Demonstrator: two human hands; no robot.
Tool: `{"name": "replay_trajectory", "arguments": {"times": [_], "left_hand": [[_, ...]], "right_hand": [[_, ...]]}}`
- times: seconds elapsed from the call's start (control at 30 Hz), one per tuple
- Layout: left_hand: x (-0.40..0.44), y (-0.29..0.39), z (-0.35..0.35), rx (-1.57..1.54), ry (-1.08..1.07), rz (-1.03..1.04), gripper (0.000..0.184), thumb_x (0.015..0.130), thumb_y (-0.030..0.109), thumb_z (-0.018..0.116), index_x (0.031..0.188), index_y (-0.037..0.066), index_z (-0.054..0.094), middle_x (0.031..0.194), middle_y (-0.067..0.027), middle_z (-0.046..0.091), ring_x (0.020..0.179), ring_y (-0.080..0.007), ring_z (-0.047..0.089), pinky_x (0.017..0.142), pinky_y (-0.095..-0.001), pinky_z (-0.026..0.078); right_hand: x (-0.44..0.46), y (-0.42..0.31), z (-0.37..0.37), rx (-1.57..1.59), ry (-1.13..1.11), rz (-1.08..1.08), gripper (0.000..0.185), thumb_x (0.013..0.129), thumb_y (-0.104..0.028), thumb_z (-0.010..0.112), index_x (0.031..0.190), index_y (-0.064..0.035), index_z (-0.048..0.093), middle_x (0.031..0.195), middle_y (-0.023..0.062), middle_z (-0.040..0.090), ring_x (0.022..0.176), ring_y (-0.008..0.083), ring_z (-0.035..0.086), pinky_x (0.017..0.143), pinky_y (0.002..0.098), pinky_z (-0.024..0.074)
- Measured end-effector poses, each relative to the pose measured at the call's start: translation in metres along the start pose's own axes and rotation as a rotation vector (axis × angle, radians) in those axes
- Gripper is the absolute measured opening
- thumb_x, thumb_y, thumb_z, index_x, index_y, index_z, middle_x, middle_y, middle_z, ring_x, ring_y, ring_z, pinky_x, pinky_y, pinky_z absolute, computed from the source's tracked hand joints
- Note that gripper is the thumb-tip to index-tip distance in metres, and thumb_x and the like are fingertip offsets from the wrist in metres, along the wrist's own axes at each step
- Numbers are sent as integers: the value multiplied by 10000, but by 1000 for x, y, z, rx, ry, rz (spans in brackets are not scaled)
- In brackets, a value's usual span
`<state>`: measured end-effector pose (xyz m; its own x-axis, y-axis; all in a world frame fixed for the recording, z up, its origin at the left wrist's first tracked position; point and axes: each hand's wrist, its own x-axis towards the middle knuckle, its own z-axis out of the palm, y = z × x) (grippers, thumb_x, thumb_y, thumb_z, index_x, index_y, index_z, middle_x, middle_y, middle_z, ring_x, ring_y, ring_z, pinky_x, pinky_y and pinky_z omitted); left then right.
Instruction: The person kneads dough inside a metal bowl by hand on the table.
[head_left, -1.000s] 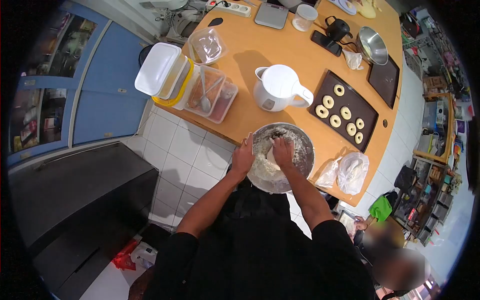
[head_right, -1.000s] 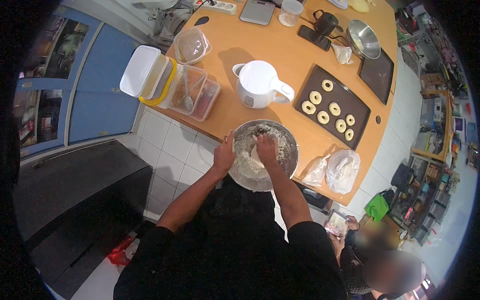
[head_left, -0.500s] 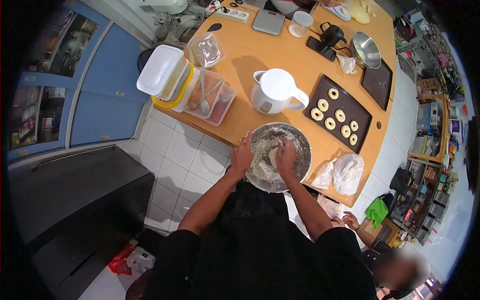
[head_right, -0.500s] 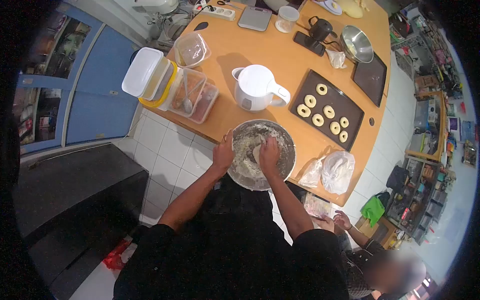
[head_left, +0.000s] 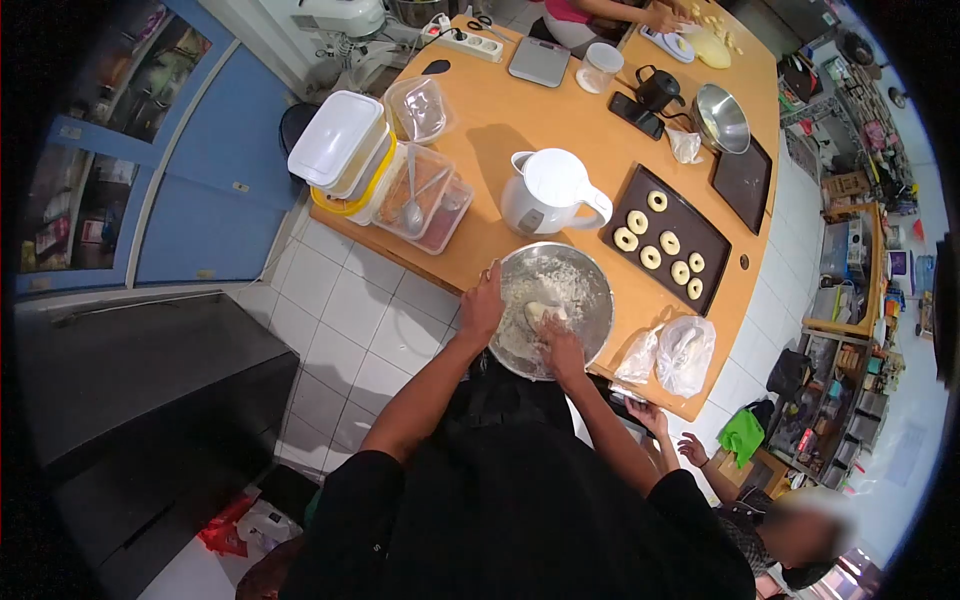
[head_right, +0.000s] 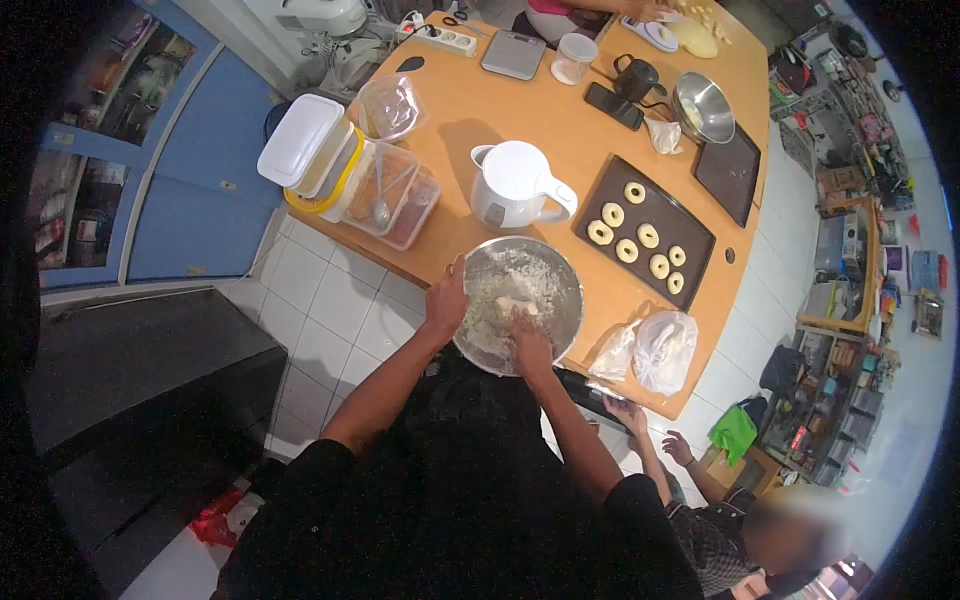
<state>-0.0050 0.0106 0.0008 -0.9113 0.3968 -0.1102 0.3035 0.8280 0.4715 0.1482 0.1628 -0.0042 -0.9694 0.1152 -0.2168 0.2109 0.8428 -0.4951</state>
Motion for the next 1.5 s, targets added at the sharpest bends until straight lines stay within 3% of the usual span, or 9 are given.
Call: {"name": "replay_trajectory", "arguments": {"times": [0.17,0.37,0.57,0.67,0.87,0.97,1.17,1.3,1.5], "left_hand": [[5,6,-11,-46,-120,-43,626,776,28,598,1375,72,421,1194,-203,600,1019,-392,631,854,-497,520],[6,2,-2,7,-90,-24,647,772,63,627,1383,84,415,1160,-178,616,947,-397,654,826,-508,526],[4,1,-10,26,-127,-40,694,777,91,644,1420,148,391,1187,-169,599,915,-405,652,795,-518,523],[1,-6,-16,137,-104,9,682,816,91,586,1456,165,361,1233,-219,579,851,-375,678,733,-475,553],[0,-14,-24,132,-136,-23,736,804,102,616,1477,187,329,1269,-226,549,856,-403,670,746,-474,559],[-5,8,-46,141,-197,-143,731,811,90,600,1481,176,323,1302,-227,529,985,-397,643,789,-450,560],[-23,17,-34,336,43,16,775,777,141,665,1477,134,332,1402,-223,461,1274,-388,475,935,-492,493],[-32,39,-45,206,-324,185,744,774,169,697,1445,132,377,1446,-217,422,1292,-402,461,1018,-546,406],[-35,51,4,117,-495,277,832,697,200,795,1425,159,396,1442,-231,408,1310,-422,431,1003,-528,436]], "right_hand": [[7,22,-2,45,-141,77,538,756,-134,714,1279,-117,590,1303,151,578,1163,332,564,1001,445,434],[23,-8,-24,-26,169,-29,654,725,-142,746,1338,-151,518,1217,136,566,1128,344,539,969,466,427],[30,12,1,91,18,-6,582,701,-74,712,1259,-75,543,1184,182,571,1160,388,502,1005,465,413],[29,22,19,175,139,-113,514,709,-51,682,1209,-76,566,1114,181,593,1130,380,529,979,457,432],[24,9,7,369,12,-8,502,720,-55,673,1211,-98,577,1134,172,604,1123,364,553,961,424,448],[20,5,-4,383,-46,-55,562,740,-108,704,1282,-97,558,1286,161,558,1197,376,505,1018,436,414],[6,2,-11,-2,72,-111,557,727,-169,731,1263,-125,587,1312,78,560,1281,333,438,1060,528,319],[6,16,-13,-59,178,-54,509,729,-124,715,1227,-137,612,1304,91,556,1281,327,421,1055,531,272],[0,18,-32,-175,411,136,560,714,-43,662,1260,-115,560,1361,143,440,1255,360,379,1018,525,291]]}}
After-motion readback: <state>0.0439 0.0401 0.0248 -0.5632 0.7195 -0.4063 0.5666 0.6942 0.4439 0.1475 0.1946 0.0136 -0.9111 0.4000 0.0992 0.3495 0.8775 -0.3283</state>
